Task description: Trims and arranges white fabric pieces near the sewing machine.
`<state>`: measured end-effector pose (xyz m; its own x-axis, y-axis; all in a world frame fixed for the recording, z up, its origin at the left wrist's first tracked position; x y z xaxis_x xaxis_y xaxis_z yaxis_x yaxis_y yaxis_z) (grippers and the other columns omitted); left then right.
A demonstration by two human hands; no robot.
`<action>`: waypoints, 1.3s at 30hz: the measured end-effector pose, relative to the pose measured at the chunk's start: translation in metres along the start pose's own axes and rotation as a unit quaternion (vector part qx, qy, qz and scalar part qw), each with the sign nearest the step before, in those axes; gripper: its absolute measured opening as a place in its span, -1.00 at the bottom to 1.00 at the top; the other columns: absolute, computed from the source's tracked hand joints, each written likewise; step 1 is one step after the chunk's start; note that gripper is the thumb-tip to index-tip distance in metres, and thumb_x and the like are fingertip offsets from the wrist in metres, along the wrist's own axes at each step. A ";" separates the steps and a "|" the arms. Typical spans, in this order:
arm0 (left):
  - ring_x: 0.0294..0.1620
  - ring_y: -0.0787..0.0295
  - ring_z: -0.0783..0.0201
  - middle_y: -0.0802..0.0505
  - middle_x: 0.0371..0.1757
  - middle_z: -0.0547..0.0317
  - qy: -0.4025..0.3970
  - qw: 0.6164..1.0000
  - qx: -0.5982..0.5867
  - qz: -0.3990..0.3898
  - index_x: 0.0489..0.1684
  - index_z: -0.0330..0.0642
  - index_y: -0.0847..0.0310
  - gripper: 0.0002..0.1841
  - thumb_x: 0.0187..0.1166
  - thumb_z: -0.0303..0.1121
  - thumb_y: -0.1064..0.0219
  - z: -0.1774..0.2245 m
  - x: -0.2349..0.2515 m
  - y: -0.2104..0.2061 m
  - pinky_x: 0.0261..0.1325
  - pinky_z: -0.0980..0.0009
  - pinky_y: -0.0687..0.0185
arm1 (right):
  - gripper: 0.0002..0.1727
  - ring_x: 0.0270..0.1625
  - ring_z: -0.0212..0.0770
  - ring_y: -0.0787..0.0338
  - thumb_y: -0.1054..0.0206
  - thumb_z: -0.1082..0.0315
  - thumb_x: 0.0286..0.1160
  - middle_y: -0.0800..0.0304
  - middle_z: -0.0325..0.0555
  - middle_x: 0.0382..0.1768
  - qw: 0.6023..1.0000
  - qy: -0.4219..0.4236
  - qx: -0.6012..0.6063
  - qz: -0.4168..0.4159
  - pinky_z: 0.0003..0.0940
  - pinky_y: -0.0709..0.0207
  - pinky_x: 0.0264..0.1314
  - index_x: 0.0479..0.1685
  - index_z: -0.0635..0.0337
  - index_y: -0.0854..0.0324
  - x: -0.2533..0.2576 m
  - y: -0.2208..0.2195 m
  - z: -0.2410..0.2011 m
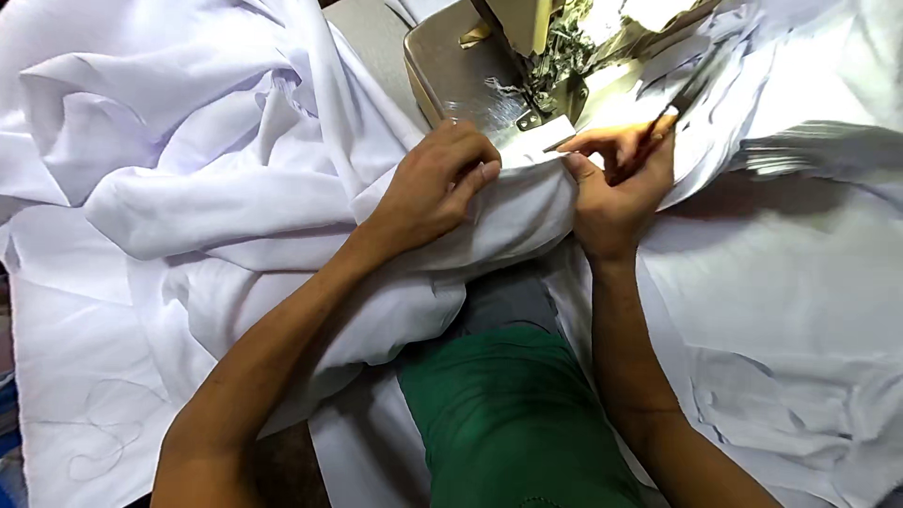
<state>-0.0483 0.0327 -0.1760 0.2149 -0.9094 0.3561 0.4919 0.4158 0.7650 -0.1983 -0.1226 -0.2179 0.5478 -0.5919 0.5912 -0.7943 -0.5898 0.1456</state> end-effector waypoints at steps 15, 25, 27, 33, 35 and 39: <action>-0.35 -0.58 0.62 -0.71 -0.35 0.36 0.155 0.978 -0.143 0.003 -0.14 -0.16 -0.72 -0.75 0.80 -0.28 -0.12 -0.014 -0.002 0.003 -0.24 0.64 -0.47 | -0.57 -0.70 -0.43 -0.43 0.21 0.12 0.93 -0.38 -0.36 -0.68 0.917 -0.275 0.253 -0.142 -0.50 -0.44 -0.62 0.07 0.14 -0.56 -0.070 -0.047 -0.041; -0.25 -0.63 0.57 -0.73 -0.23 0.27 0.123 0.981 -0.145 0.033 -0.17 -0.18 -0.73 -0.77 0.77 -0.32 -0.16 -0.011 -0.003 0.005 -0.18 0.66 -0.52 | -0.60 -0.74 -0.46 -0.31 0.21 0.17 0.92 -0.25 -0.38 -0.73 0.927 -0.265 0.236 -0.123 -0.57 -0.29 -0.68 0.00 0.14 -0.55 -0.072 -0.060 -0.036; -0.24 -0.63 0.56 -0.73 -0.22 0.26 0.120 0.982 -0.141 0.034 -0.15 -0.19 -0.73 -0.77 0.77 -0.32 -0.16 -0.010 -0.003 0.005 -0.17 0.65 -0.53 | -0.60 -0.74 -0.46 -0.30 0.21 0.16 0.92 -0.25 -0.38 -0.73 0.926 -0.270 0.235 -0.123 -0.57 -0.28 -0.69 -0.01 0.12 -0.55 -0.073 -0.061 -0.034; -0.22 -0.64 0.56 -0.72 -0.21 0.26 0.122 0.982 -0.140 0.038 -0.15 -0.18 -0.74 -0.77 0.77 -0.31 -0.16 -0.010 -0.004 0.005 -0.15 0.65 -0.55 | -0.60 -0.76 -0.47 -0.27 0.19 0.15 0.92 -0.23 -0.39 -0.74 0.924 -0.269 0.244 -0.121 -0.58 -0.26 -0.69 -0.03 0.12 -0.55 -0.073 -0.062 -0.033; -0.22 -0.65 0.55 -0.72 -0.21 0.26 0.124 0.982 -0.139 0.038 -0.14 -0.18 -0.74 -0.77 0.78 -0.31 -0.16 -0.010 -0.004 0.005 -0.14 0.65 -0.56 | -0.60 -0.76 -0.47 -0.27 0.19 0.15 0.92 -0.23 -0.39 -0.74 0.924 -0.268 0.244 -0.122 -0.58 -0.25 -0.69 -0.04 0.12 -0.55 -0.073 -0.061 -0.033; -0.21 -0.65 0.54 -0.73 -0.21 0.25 0.121 0.983 -0.135 0.038 -0.13 -0.19 -0.74 -0.77 0.77 -0.30 -0.18 -0.010 -0.004 0.005 -0.12 0.62 -0.56 | -0.59 -0.76 -0.47 -0.25 0.18 0.12 0.92 -0.23 -0.39 -0.73 0.923 -0.268 0.246 -0.123 -0.58 -0.23 -0.71 -0.04 0.10 -0.56 -0.074 -0.062 -0.031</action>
Point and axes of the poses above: each hand's wrist, its own x-axis towards the middle knuckle, its own y-axis out of the back of the hand, z = x × y, the point moved 4 cm from there along x, towards the middle knuckle
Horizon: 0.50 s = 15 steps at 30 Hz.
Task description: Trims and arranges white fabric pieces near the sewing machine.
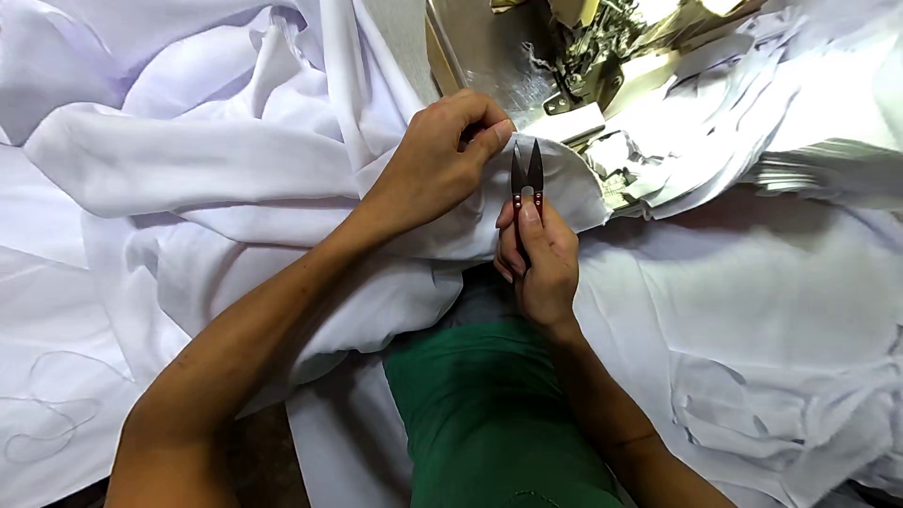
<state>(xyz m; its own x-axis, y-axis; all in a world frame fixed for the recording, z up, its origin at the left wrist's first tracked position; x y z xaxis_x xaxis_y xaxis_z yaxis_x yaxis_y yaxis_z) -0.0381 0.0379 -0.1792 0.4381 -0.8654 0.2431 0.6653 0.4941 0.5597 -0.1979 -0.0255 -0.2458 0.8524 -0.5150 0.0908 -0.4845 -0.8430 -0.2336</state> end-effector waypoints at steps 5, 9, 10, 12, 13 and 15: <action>-0.21 -0.64 0.54 -0.72 -0.19 0.25 -0.003 1.000 -0.002 0.004 -0.13 -0.20 -0.74 -0.78 0.77 -0.31 -0.18 0.001 -0.001 0.000 -0.13 0.63 -0.55 | -0.60 -0.77 -0.48 -0.23 0.16 0.11 0.91 -0.20 -0.40 -0.75 1.000 0.001 0.016 -0.002 -0.59 -0.20 -0.72 -0.06 0.10 -0.56 0.002 0.000 0.001; -0.18 -0.65 0.54 -0.73 -0.18 0.25 0.001 1.000 0.000 -0.001 -0.12 -0.19 -0.74 -0.78 0.77 -0.30 -0.18 0.000 -0.001 0.000 -0.10 0.64 -0.57 | -0.60 -0.77 -0.48 -0.22 0.16 0.11 0.92 -0.20 -0.40 -0.75 1.000 0.006 0.016 -0.002 -0.59 -0.20 -0.72 -0.07 0.10 -0.56 0.003 0.001 0.002; -0.18 -0.65 0.55 -0.73 -0.18 0.25 0.004 1.000 0.000 -0.003 -0.12 -0.19 -0.74 -0.78 0.77 -0.30 -0.19 0.001 -0.001 0.000 -0.10 0.64 -0.57 | -0.60 -0.77 -0.48 -0.23 0.15 0.11 0.92 -0.21 -0.41 -0.75 1.000 0.013 0.010 0.000 -0.60 -0.20 -0.72 -0.07 0.10 -0.56 0.003 0.001 0.002; -0.18 -0.66 0.54 -0.73 -0.17 0.25 0.006 1.000 0.005 -0.009 -0.12 -0.18 -0.74 -0.78 0.77 -0.29 -0.18 0.001 0.000 0.000 -0.08 0.63 -0.57 | -0.61 -0.76 -0.49 -0.23 0.16 0.13 0.92 -0.22 -0.41 -0.73 0.999 0.032 -0.014 0.002 -0.60 -0.19 -0.71 -0.05 0.10 -0.56 0.002 0.001 0.003; -0.18 -0.65 0.54 -0.73 -0.17 0.24 0.005 1.000 0.006 -0.012 -0.13 -0.19 -0.73 -0.77 0.77 -0.30 -0.18 0.002 -0.001 0.000 -0.08 0.62 -0.56 | -0.61 -0.75 -0.49 -0.24 0.15 0.14 0.92 -0.22 -0.41 -0.73 0.999 0.038 -0.022 0.004 -0.60 -0.19 -0.71 -0.05 0.11 -0.57 0.003 0.001 0.004; -0.18 -0.64 0.54 -0.72 -0.17 0.24 0.001 1.000 0.006 -0.016 -0.13 -0.19 -0.72 -0.77 0.78 -0.30 -0.17 0.002 -0.001 0.000 -0.09 0.63 -0.55 | -0.61 -0.75 -0.49 -0.23 0.14 0.13 0.93 -0.22 -0.41 -0.72 0.998 0.046 -0.041 0.008 -0.59 -0.20 -0.71 -0.04 0.10 -0.57 0.003 0.001 0.005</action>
Point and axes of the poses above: each hand's wrist, its own x-axis towards the middle knuckle, its own y-axis out of the back of the hand, z = x × y, the point moved 4 cm from there along x, towards the middle knuckle
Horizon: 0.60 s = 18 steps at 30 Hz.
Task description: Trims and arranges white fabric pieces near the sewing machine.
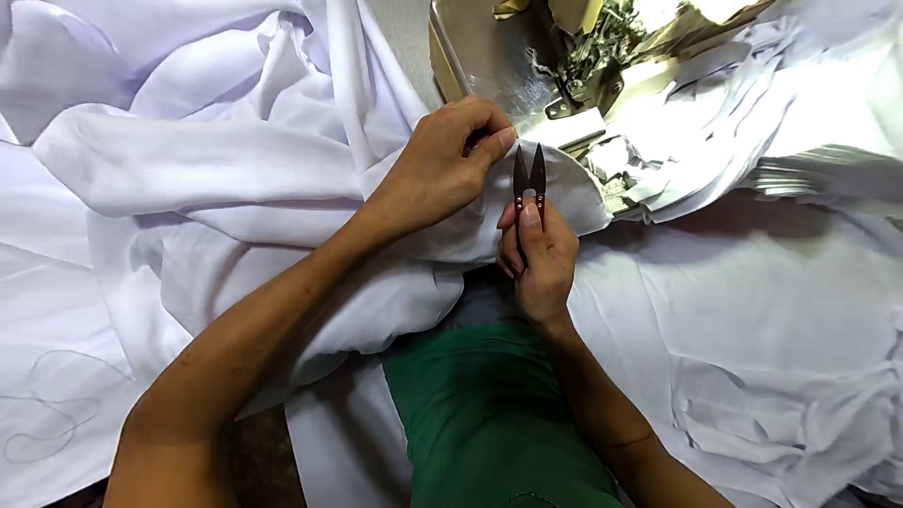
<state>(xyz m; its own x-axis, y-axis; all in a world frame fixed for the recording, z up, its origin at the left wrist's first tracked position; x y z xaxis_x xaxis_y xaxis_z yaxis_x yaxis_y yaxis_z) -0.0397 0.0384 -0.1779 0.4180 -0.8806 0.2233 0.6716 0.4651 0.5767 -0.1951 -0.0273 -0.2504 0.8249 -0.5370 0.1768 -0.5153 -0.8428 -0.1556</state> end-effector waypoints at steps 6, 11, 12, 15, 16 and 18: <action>-0.20 -0.66 0.53 -0.75 -0.20 0.27 -0.011 1.000 0.001 -0.011 -0.16 -0.15 -0.73 -0.83 0.70 -0.31 -0.24 0.002 0.000 0.001 -0.09 0.60 -0.58 | -0.65 -0.75 -0.52 -0.24 0.08 0.14 0.91 -0.22 -0.44 -0.72 0.999 0.026 -0.003 0.019 -0.62 -0.20 -0.70 -0.09 0.09 -0.57 0.001 0.003 0.002; -0.17 -0.67 0.47 -0.73 -0.19 0.23 -0.010 0.999 0.029 -0.017 -0.18 -0.16 -0.72 -0.84 0.68 -0.34 -0.24 0.001 -0.001 -0.002 -0.07 0.55 -0.60 | -0.65 -0.80 -0.56 -0.20 0.04 0.12 0.89 -0.17 -0.48 -0.79 0.989 -0.020 0.149 0.014 -0.65 -0.17 -0.73 -0.19 0.05 -0.55 0.000 0.000 0.006; -0.17 -0.67 0.46 -0.74 -0.18 0.22 -0.003 0.999 0.032 -0.017 -0.17 -0.16 -0.73 -0.84 0.68 -0.33 -0.25 0.000 -0.001 -0.003 -0.07 0.53 -0.60 | -0.64 -0.82 -0.55 -0.19 0.05 0.12 0.89 -0.16 -0.47 -0.81 0.978 -0.045 0.205 0.006 -0.64 -0.16 -0.74 -0.23 0.07 -0.54 0.001 -0.001 0.006; -0.18 -0.67 0.47 -0.74 -0.17 0.22 0.005 0.999 0.033 -0.011 -0.16 -0.16 -0.73 -0.84 0.69 -0.32 -0.24 0.000 -0.001 -0.003 -0.08 0.53 -0.61 | -0.61 -0.84 -0.55 -0.18 0.06 0.11 0.88 -0.15 -0.47 -0.84 0.950 -0.092 0.298 -0.017 -0.65 -0.14 -0.75 -0.32 0.05 -0.52 0.003 -0.002 0.008; -0.18 -0.67 0.47 -0.73 -0.16 0.22 0.008 0.999 0.032 -0.007 -0.15 -0.16 -0.72 -0.83 0.70 -0.32 -0.24 0.000 -0.001 -0.003 -0.09 0.54 -0.61 | -0.60 -0.85 -0.55 -0.17 0.07 0.11 0.88 -0.14 -0.46 -0.84 0.949 -0.095 0.301 -0.015 -0.65 -0.12 -0.76 -0.34 0.06 -0.52 0.004 -0.002 0.007; -0.18 -0.67 0.47 -0.72 -0.16 0.22 0.010 0.999 0.033 0.005 -0.14 -0.16 -0.73 -0.83 0.70 -0.31 -0.24 0.000 -0.001 -0.002 -0.09 0.55 -0.60 | -0.58 -0.85 -0.54 -0.16 0.10 0.12 0.88 -0.14 -0.46 -0.84 0.948 -0.103 0.301 -0.015 -0.65 -0.11 -0.76 -0.37 0.05 -0.50 0.003 -0.002 0.006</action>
Point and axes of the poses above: each hand's wrist, its own x-axis towards the middle knuckle, its own y-axis out of the back of the hand, z = x × y, the point moved 4 cm from there along x, towards the middle knuckle
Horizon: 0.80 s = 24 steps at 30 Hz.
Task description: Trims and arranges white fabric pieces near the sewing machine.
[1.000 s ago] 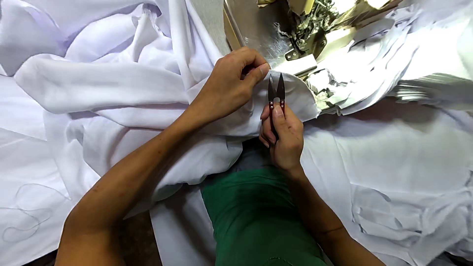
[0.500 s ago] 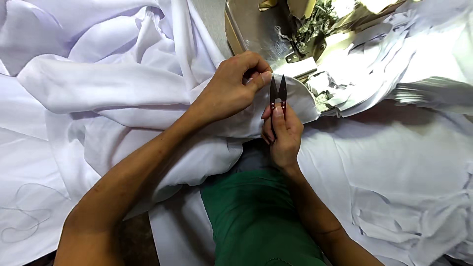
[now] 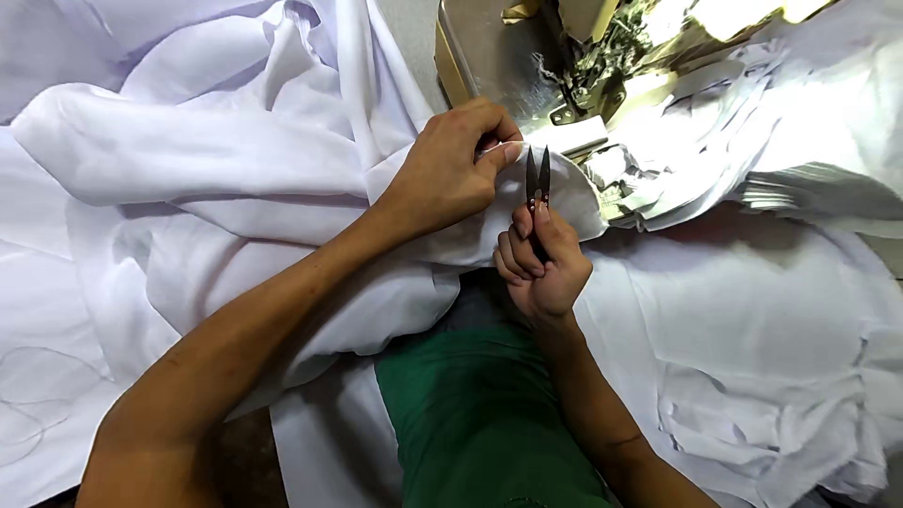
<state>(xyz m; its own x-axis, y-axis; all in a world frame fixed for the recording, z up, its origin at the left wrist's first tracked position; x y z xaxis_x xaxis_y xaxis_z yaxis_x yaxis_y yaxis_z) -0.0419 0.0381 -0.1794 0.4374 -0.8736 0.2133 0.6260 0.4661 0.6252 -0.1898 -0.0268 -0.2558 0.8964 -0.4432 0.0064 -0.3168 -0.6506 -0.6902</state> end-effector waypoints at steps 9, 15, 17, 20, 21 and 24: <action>-0.18 -0.66 0.46 -0.71 -0.18 0.23 -0.022 0.999 0.006 0.031 -0.16 -0.16 -0.72 -0.84 0.69 -0.32 -0.26 0.001 -0.001 0.000 -0.09 0.55 -0.60 | -0.58 -0.65 -0.43 -0.40 0.17 0.08 0.89 -0.35 -0.36 -0.65 0.993 -0.079 0.068 -0.045 -0.54 -0.37 -0.52 -0.31 0.02 -0.48 -0.002 -0.006 0.008; -0.17 -0.67 0.45 -0.72 -0.16 0.20 -0.035 0.999 0.008 0.036 -0.13 -0.18 -0.73 -0.85 0.69 -0.33 -0.26 0.000 -0.001 0.000 -0.08 0.55 -0.62 | -0.57 -0.66 -0.43 -0.37 0.16 0.08 0.89 -0.34 -0.36 -0.66 0.986 -0.088 0.135 -0.037 -0.55 -0.32 -0.55 -0.32 0.02 -0.49 -0.005 -0.010 0.009; -0.16 -0.67 0.44 -0.73 -0.15 0.19 -0.036 0.999 0.010 0.036 -0.13 -0.19 -0.73 -0.84 0.69 -0.33 -0.26 0.001 -0.001 0.000 -0.07 0.54 -0.62 | -0.57 -0.66 -0.44 -0.37 0.16 0.08 0.89 -0.34 -0.36 -0.66 0.985 -0.089 0.141 -0.038 -0.56 -0.31 -0.56 -0.33 0.02 -0.49 -0.005 -0.010 0.009; -0.17 -0.66 0.45 -0.72 -0.16 0.19 -0.039 0.999 0.012 0.036 -0.12 -0.19 -0.73 -0.84 0.69 -0.32 -0.27 0.001 -0.001 0.000 -0.07 0.55 -0.61 | -0.58 -0.67 -0.44 -0.37 0.15 0.08 0.89 -0.33 -0.37 -0.66 0.985 -0.090 0.144 -0.040 -0.57 -0.31 -0.56 -0.33 0.02 -0.49 -0.005 -0.010 0.008; -0.17 -0.66 0.45 -0.72 -0.16 0.20 -0.040 0.998 0.013 0.036 -0.13 -0.19 -0.73 -0.84 0.69 -0.32 -0.27 0.001 -0.001 0.000 -0.08 0.56 -0.61 | -0.58 -0.67 -0.43 -0.37 0.15 0.08 0.89 -0.33 -0.37 -0.66 0.985 -0.090 0.144 -0.041 -0.56 -0.31 -0.57 -0.33 0.02 -0.48 -0.004 -0.010 0.007; -0.15 -0.67 0.41 -0.72 -0.16 0.16 -0.051 0.998 0.024 0.034 -0.10 -0.21 -0.73 -0.83 0.69 -0.33 -0.26 0.002 -0.001 0.000 -0.04 0.50 -0.61 | -0.58 -0.68 -0.45 -0.36 0.13 0.08 0.88 -0.33 -0.37 -0.68 0.984 -0.093 0.144 -0.038 -0.57 -0.29 -0.58 -0.34 0.01 -0.49 -0.003 -0.010 0.007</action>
<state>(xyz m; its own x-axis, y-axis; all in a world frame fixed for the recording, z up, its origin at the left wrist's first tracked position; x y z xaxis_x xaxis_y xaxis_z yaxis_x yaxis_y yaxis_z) -0.0434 0.0389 -0.1784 0.4078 -0.8511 0.3305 0.5645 0.5196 0.6414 -0.1872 -0.0142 -0.2542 0.9639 -0.2617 -0.0487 -0.1699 -0.4639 -0.8694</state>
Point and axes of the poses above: each hand's wrist, its own x-axis towards the middle knuckle, its own y-axis out of the back of the hand, z = x × y, the point moved 4 cm from there along x, towards the middle knuckle
